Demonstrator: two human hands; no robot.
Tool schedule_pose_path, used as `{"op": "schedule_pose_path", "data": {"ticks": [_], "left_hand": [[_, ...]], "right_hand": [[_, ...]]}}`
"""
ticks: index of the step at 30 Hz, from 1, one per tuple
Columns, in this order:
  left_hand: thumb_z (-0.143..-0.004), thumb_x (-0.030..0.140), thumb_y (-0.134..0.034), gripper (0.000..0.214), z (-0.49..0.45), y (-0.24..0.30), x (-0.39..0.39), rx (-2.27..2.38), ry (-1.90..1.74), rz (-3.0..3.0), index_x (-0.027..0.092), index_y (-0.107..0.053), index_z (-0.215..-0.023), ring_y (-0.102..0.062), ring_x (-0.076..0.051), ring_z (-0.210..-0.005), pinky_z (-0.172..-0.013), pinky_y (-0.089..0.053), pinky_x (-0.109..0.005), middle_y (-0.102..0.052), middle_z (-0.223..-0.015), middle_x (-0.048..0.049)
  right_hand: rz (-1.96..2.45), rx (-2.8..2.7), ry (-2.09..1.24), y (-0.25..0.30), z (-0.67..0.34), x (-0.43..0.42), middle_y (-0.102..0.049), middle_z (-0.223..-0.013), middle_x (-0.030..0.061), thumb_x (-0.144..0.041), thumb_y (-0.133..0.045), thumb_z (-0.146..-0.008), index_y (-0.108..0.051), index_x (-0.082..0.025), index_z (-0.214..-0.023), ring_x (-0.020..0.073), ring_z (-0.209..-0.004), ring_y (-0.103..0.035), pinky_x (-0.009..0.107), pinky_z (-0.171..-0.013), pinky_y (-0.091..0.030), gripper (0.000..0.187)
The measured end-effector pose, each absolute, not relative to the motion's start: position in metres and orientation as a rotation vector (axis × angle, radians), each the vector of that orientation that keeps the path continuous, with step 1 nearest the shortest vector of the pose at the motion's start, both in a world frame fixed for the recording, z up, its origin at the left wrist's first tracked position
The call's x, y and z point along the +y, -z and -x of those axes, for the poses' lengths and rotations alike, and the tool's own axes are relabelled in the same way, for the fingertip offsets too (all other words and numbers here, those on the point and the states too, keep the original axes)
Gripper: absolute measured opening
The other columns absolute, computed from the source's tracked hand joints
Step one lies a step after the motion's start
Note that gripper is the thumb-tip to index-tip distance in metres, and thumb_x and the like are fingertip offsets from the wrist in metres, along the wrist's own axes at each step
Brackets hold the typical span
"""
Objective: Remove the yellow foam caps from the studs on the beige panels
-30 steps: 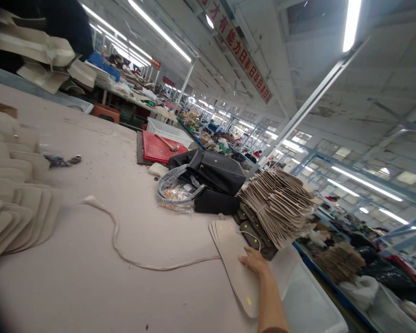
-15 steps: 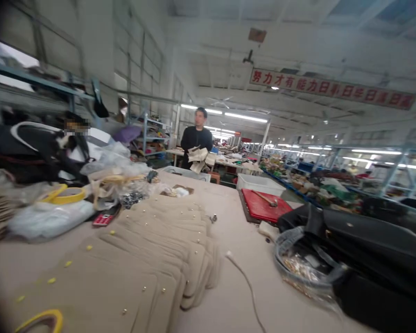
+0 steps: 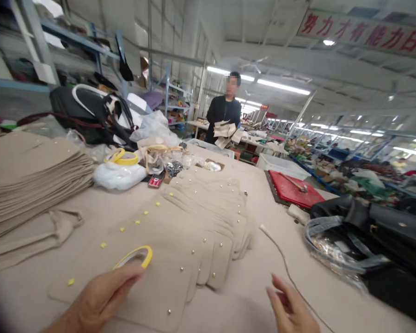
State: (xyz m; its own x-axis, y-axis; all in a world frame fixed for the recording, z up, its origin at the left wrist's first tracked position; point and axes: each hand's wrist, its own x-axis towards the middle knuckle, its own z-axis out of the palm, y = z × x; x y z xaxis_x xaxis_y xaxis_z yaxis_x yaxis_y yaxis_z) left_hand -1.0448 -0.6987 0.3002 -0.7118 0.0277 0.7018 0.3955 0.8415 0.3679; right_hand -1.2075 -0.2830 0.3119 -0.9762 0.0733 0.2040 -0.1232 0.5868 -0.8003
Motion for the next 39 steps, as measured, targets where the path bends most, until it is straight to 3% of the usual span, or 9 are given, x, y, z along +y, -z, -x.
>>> {"op": "schedule_pose_path", "data": {"ticks": [3,7,11,16,21,27,34,37,39], "left_hand": [[-0.096,0.022,-0.05,0.024,1.032,-0.308,-0.702,-2.314,0.844,0.248,0.024,-0.053,-0.119,-0.071,-0.01,-0.088,-0.082,-0.054,-0.012,-0.074,-0.096,0.0015],[-0.098,0.025,-0.047,0.037,1.016,-0.317,-0.7,-2.395,0.926,0.275,0.021,-0.044,-0.134,-0.067,-0.012,-0.104,-0.092,-0.052,-0.018,-0.07,-0.114,-0.0039],[-0.1,0.026,-0.041,0.039,1.009,-0.323,-0.694,-2.419,0.903,0.273,0.019,-0.037,-0.138,-0.069,-0.013,-0.101,-0.088,-0.055,-0.02,-0.068,-0.119,-0.0066],[-0.102,0.029,-0.035,0.036,1.005,-0.321,-0.691,-2.441,0.79,0.302,0.014,-0.038,-0.135,-0.071,-0.017,-0.092,-0.076,-0.058,-0.024,-0.071,-0.108,-0.0091],[-0.101,0.024,-0.035,0.034,1.002,-0.319,-0.684,-2.451,0.768,0.358,0.013,-0.037,-0.134,-0.07,-0.017,-0.073,-0.062,-0.056,-0.026,-0.072,-0.092,-0.0054],[-0.101,0.022,-0.036,0.029,0.998,-0.317,-0.673,-2.434,0.803,0.374,0.014,-0.041,-0.128,-0.069,-0.017,-0.076,-0.064,-0.053,-0.025,-0.071,-0.091,-0.0042],[-0.099,0.017,-0.032,0.022,0.997,-0.319,-0.665,-2.568,0.954,0.422,0.022,-0.053,-0.098,-0.064,-0.015,-0.072,-0.062,-0.046,-0.024,-0.065,-0.08,0.0006],[-0.098,0.015,-0.033,0.023,1.003,-0.323,-0.662,-2.559,0.924,0.426,0.021,-0.054,-0.09,-0.06,-0.015,-0.067,-0.058,-0.042,-0.025,-0.061,-0.074,0.0004],[-0.096,0.013,-0.033,0.024,1.009,-0.326,-0.658,-2.54,0.856,0.446,0.021,-0.053,-0.085,-0.055,-0.016,-0.061,-0.054,-0.038,-0.027,-0.057,-0.07,0.0003]], "right_hand": [[-0.262,-2.638,-1.371,-0.329,1.176,-0.353,-0.073,-0.102,0.0103,-0.058,-0.066,-0.072,-0.073,-0.021,-0.097,0.0266,-0.093,-0.07,0.034,-0.083,-0.058,0.046],[-0.618,-2.668,-1.508,-0.339,1.136,-0.433,-0.074,-0.089,0.006,-0.043,-0.059,-0.088,-0.072,-0.02,-0.098,0.0186,-0.076,-0.07,0.026,-0.069,-0.058,0.029],[-1.055,-2.507,-1.505,-0.351,1.099,-0.486,-0.071,-0.084,0.0019,-0.023,-0.059,-0.09,-0.069,-0.022,-0.097,0.0136,-0.074,-0.067,0.021,-0.068,-0.054,0.013],[-1.394,-2.378,-1.415,-0.354,1.078,-0.515,-0.067,-0.094,0.0043,-0.008,-0.053,-0.09,-0.062,-0.021,-0.112,0.0137,-0.085,-0.063,0.024,-0.075,-0.052,0.027],[-1.462,-2.364,-1.302,-0.343,1.074,-0.514,-0.066,-0.095,0.006,-0.006,-0.05,-0.091,-0.061,-0.02,-0.107,0.016,-0.09,-0.062,0.027,-0.078,-0.051,0.024],[-1.405,-2.248,-1.163,-0.337,1.066,-0.51,-0.064,-0.074,0.0026,-0.006,-0.048,-0.088,-0.059,-0.019,-0.089,0.0147,-0.068,-0.06,0.024,-0.062,-0.047,0.017],[-1.232,-2.169,-1.048,-0.322,1.059,-0.503,-0.059,-0.063,0.0004,-0.004,-0.047,-0.083,-0.061,-0.018,-0.083,0.0124,-0.057,-0.056,0.022,-0.057,-0.047,0.019],[-1.108,-2.242,-1.157,-0.321,1.056,-0.5,-0.062,-0.063,0.0011,-0.007,-0.049,-0.082,-0.064,-0.018,-0.081,0.0122,-0.056,-0.058,0.022,-0.056,-0.048,0.018],[-0.894,-2.441,-1.427,-0.323,1.056,-0.5,-0.063,-0.061,0.0009,-0.014,-0.053,-0.082,-0.065,-0.017,-0.076,0.0119,-0.052,-0.058,0.021,-0.051,-0.047,0.014]]}}
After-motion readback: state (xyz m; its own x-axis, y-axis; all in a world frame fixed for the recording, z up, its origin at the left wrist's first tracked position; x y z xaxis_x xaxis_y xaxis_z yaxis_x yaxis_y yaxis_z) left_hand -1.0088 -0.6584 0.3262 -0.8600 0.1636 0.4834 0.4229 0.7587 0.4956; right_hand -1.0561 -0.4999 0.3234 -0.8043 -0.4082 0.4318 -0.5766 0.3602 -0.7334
